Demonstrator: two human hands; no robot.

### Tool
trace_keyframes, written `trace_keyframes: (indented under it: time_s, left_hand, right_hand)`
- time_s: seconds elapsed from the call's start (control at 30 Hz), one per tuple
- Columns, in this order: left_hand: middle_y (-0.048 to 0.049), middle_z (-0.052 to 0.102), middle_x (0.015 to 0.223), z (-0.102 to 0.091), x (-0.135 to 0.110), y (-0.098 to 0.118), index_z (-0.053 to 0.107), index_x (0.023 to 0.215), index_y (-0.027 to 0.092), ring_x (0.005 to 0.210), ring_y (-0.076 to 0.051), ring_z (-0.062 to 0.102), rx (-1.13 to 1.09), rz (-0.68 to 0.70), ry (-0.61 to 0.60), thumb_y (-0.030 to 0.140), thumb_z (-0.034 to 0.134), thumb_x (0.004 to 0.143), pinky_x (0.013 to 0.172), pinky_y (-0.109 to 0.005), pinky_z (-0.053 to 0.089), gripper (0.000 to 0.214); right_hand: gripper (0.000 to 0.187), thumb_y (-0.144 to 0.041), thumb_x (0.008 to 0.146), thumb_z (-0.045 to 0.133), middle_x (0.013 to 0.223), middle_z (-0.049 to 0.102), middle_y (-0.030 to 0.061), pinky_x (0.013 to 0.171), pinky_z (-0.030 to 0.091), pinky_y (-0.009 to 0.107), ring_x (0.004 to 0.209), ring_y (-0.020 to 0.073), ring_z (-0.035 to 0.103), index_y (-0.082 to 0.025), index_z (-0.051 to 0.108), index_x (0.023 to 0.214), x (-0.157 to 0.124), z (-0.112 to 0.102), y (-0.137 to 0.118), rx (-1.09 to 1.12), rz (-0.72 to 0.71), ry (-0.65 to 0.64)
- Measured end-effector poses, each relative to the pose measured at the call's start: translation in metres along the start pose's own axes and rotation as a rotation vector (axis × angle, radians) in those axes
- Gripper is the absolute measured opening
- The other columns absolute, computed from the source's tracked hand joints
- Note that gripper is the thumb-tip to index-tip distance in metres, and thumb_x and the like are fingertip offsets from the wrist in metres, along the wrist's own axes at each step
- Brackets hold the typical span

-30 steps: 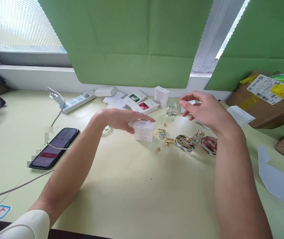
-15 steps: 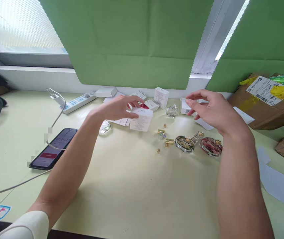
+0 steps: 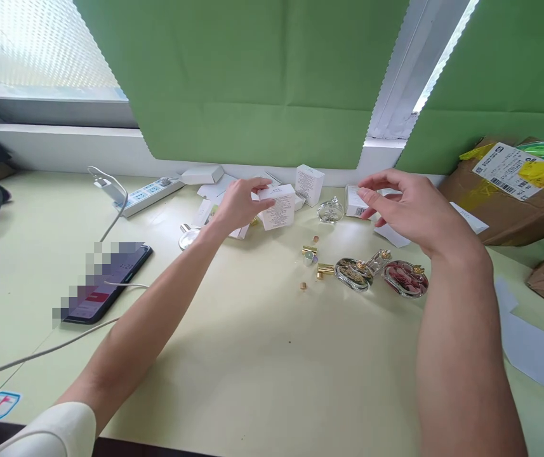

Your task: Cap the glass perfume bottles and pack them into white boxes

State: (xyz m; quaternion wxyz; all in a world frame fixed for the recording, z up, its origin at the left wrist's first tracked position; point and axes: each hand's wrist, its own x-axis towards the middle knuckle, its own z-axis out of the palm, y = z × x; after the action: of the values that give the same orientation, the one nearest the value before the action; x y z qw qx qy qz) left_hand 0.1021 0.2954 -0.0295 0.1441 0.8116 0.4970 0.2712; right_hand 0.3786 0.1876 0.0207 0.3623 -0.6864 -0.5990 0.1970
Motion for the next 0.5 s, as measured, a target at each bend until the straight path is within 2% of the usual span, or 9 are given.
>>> trace_keyframes:
  time_s: [0.07,0.13,0.2,0.27,0.4,0.5]
  left_hand:
    - [-0.006,0.064,0.123,0.009,0.0,-0.001,0.057,0.13,0.021,0.11,-0.022,0.057,0.01,0.026,0.037,0.033,0.057,0.086,0.093,-0.034,0.044,0.046]
    - [-0.0074,0.064,0.123,0.017,0.0,-0.002,0.058,0.128,0.019,0.109,-0.024,0.057,0.038,0.046,0.029,0.033,0.055,0.088,0.091,-0.034,0.045,0.043]
    - [-0.0088,0.063,0.124,0.023,-0.001,-0.004,0.059,0.127,0.018,0.107,-0.025,0.057,0.081,0.055,-0.001,0.033,0.054,0.089,0.088,-0.035,0.046,0.042]
    - [-0.0089,0.061,0.125,0.027,-0.002,-0.007,0.057,0.129,0.019,0.109,-0.026,0.057,0.128,0.054,0.001,0.031,0.054,0.09,0.089,-0.036,0.046,0.041]
    - [-0.0092,0.06,0.125,0.026,-0.002,-0.01,0.052,0.134,0.02,0.117,-0.027,0.052,0.172,0.091,0.034,0.028,0.053,0.091,0.095,-0.039,0.044,0.043]
    - [-0.0099,0.058,0.126,0.02,-0.002,-0.005,0.049,0.136,0.019,0.118,-0.027,0.05,0.182,0.126,0.042,0.028,0.056,0.091,0.098,-0.041,0.043,0.046]
  right_hand:
    - [0.031,-0.052,0.083,0.065,0.091,0.073,0.0043,0.067,0.055,0.034,0.079,0.0196,0.069,-0.029,0.069,0.104,0.0,-0.001,0.002,-0.029,0.015,-0.001]
    - [0.03,-0.052,0.083,0.065,0.095,0.073,0.0041,0.067,0.055,0.034,0.081,0.0196,0.069,-0.03,0.069,0.103,0.0,-0.002,0.003,-0.026,0.005,-0.008]
    - [0.029,-0.051,0.083,0.065,0.099,0.073,0.0038,0.065,0.055,0.032,0.082,0.0189,0.069,-0.03,0.069,0.102,0.0,-0.002,0.002,-0.017,-0.009,-0.019]
    - [0.03,-0.052,0.082,0.065,0.093,0.073,0.0031,0.062,0.054,0.03,0.078,0.0181,0.068,-0.03,0.069,0.101,-0.002,-0.003,0.0,-0.039,0.001,-0.037]
    - [0.037,-0.06,0.079,0.066,0.082,0.073,0.0017,0.058,0.05,0.031,0.069,0.0181,0.066,-0.033,0.069,0.104,-0.003,-0.006,-0.001,-0.116,0.05,-0.073]
    - [0.04,-0.062,0.075,0.068,0.088,0.073,0.0028,0.062,0.051,0.036,0.071,0.0201,0.067,-0.034,0.07,0.104,-0.002,-0.015,0.007,-0.099,0.049,-0.026]
